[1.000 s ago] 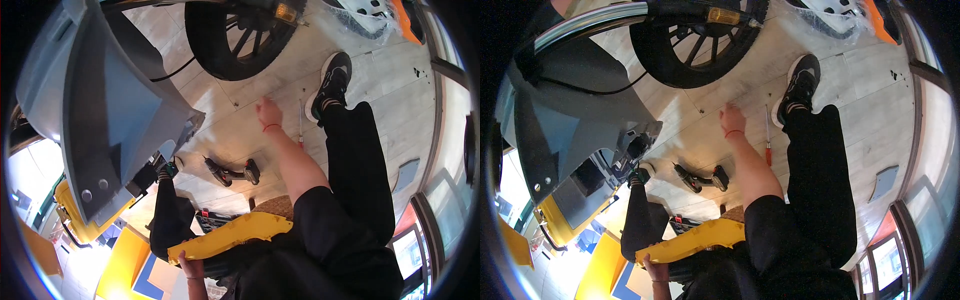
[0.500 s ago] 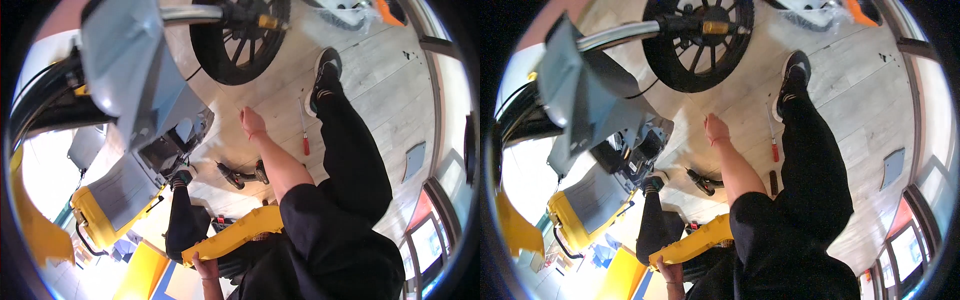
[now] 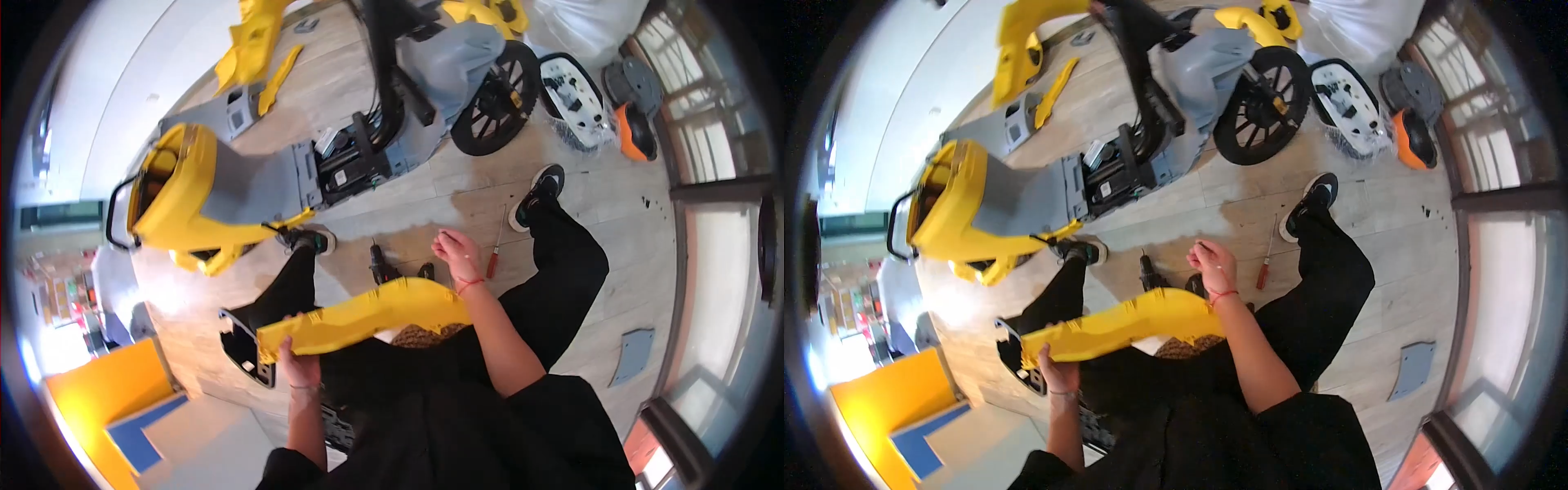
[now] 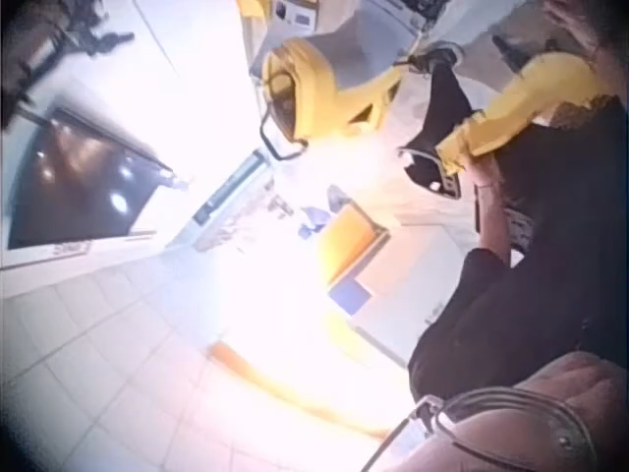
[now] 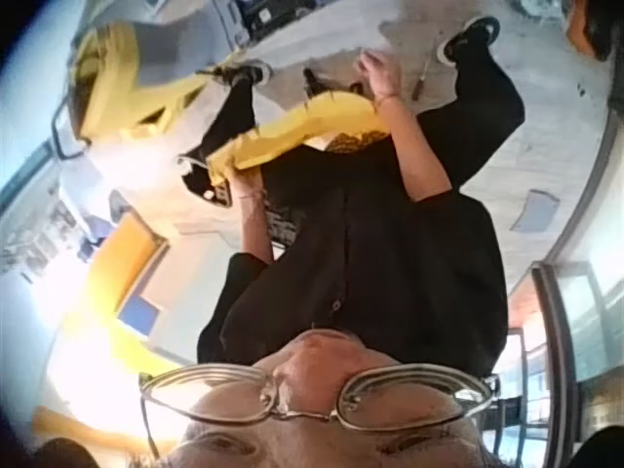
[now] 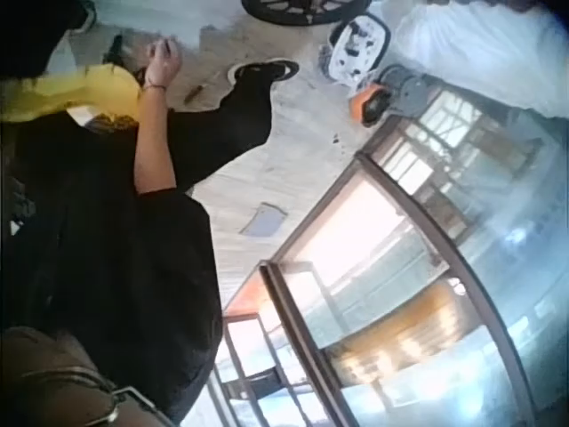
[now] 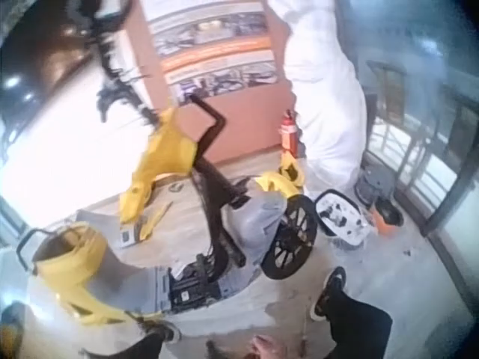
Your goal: Removing and installing plastic body panels on an electric scooter using a screwdriver and power drill.
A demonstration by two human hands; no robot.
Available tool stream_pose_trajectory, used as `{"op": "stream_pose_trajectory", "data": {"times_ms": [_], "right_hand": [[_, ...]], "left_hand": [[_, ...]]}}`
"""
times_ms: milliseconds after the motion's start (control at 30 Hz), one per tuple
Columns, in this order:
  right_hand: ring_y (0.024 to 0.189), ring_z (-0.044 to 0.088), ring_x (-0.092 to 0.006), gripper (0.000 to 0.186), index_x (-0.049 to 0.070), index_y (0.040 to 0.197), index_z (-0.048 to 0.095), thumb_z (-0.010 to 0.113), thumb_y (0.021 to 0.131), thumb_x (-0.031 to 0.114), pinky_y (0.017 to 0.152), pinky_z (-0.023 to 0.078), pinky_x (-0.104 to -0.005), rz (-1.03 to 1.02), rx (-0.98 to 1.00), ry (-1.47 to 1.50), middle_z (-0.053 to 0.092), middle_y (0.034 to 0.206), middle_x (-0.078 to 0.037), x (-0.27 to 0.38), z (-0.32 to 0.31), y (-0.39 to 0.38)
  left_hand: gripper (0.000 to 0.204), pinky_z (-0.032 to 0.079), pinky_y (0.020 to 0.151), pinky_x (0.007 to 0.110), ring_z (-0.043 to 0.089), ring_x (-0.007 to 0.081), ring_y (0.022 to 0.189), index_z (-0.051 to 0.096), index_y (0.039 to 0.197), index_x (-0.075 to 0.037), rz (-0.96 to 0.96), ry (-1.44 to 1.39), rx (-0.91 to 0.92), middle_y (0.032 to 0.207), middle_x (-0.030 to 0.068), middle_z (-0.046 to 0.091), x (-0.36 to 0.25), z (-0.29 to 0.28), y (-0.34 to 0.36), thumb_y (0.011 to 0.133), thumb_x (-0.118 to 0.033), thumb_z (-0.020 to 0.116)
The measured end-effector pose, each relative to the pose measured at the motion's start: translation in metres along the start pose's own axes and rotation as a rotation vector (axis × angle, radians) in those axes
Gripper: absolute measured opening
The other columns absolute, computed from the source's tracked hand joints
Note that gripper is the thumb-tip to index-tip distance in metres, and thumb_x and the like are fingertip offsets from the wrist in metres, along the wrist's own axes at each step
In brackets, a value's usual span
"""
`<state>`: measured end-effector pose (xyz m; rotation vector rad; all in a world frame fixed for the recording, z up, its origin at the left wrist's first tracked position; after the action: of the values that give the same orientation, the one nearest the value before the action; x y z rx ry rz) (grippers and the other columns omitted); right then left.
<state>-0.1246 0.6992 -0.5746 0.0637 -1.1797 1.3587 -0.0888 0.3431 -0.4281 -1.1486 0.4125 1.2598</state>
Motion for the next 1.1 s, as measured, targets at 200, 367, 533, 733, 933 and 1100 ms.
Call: {"op": "stream_pose_trajectory", "data": {"times_ms": [200, 367, 533, 733, 933, 1100], "right_hand": [[0.079, 0.059, -0.0117, 0.022, 0.003, 0.105, 0.058, 0.057, 0.087, 0.017, 0.071, 0.048, -0.0239, -0.015, 0.087, -0.105, 0.062, 0.092, -0.006, 0.064, 0.016, -0.082], [0.077, 0.059, -0.0105, 0.022, 0.003, 0.104, 0.059, 0.057, 0.087, 0.017, 0.069, 0.047, -0.0227, -0.038, 0.133, -0.220, 0.064, 0.092, -0.006, 0.088, 0.028, -0.119], [0.074, 0.059, -0.0105, 0.019, 0.003, 0.100, 0.061, 0.057, 0.087, 0.016, 0.066, 0.047, -0.0220, -0.069, 0.160, -0.341, 0.064, 0.085, -0.005, 0.090, 0.027, -0.127], [0.070, 0.059, -0.0120, 0.017, 0.001, 0.096, 0.061, 0.057, 0.087, 0.016, 0.064, 0.047, -0.0229, -0.097, 0.179, -0.390, 0.063, 0.081, -0.006, 0.083, 0.031, -0.133], [0.071, 0.059, -0.0130, 0.019, 0.000, 0.096, 0.060, 0.056, 0.087, 0.016, 0.066, 0.048, -0.0242, -0.020, 0.186, -0.422, 0.062, 0.082, -0.007, 0.071, 0.025, -0.122], [0.074, 0.059, -0.0131, 0.023, -0.001, 0.101, 0.058, 0.056, 0.087, 0.017, 0.069, 0.047, -0.0246, -0.020, 0.219, -0.461, 0.062, 0.085, -0.007, 0.065, 0.028, -0.120]], "left_hand": [[0.069, 0.025, 0.105, 0.044, 0.036, 0.0288, 0.125, 0.027, 0.134, -0.005, 0.206, -0.016, 0.176, 0.133, 0.0160, 0.037, -0.056, 0.018, -0.015, 0.076, -0.025, 0.059], [0.073, 0.028, 0.104, 0.045, 0.037, 0.0335, 0.122, 0.027, 0.133, -0.002, 0.290, -0.094, 0.294, 0.130, 0.0196, 0.039, -0.084, 0.022, -0.030, 0.074, -0.028, 0.061], [0.076, 0.029, 0.103, 0.045, 0.040, 0.0341, 0.120, 0.028, 0.132, -0.001, 0.293, -0.178, 0.320, 0.126, 0.0198, 0.043, -0.082, 0.017, -0.041, 0.073, -0.036, 0.062], [0.071, 0.032, 0.102, 0.044, 0.043, 0.0322, 0.118, 0.030, 0.131, 0.000, 0.239, -0.199, 0.257, 0.125, 0.0203, 0.044, -0.061, -0.005, -0.037, 0.076, -0.035, 0.060], [0.065, 0.035, 0.100, 0.041, 0.046, 0.0286, 0.115, 0.034, 0.129, -0.001, 0.176, -0.138, 0.221, 0.123, 0.0187, 0.047, -0.050, 0.001, -0.027, 0.078, -0.031, 0.061], [0.063, 0.035, 0.099, 0.040, 0.046, 0.0284, 0.115, 0.034, 0.129, -0.002, 0.153, -0.098, 0.192, 0.122, 0.0187, 0.047, -0.042, 0.009, -0.015, 0.078, -0.031, 0.059]]}}
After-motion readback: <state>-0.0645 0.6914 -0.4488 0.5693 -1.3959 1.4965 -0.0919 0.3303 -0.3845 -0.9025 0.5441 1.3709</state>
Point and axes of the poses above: each hand's wrist, its own y-axis towards the middle knuckle, its own z-axis out of the palm, x = y × z, the point moved 9 cm from there along y, towards the middle knuckle
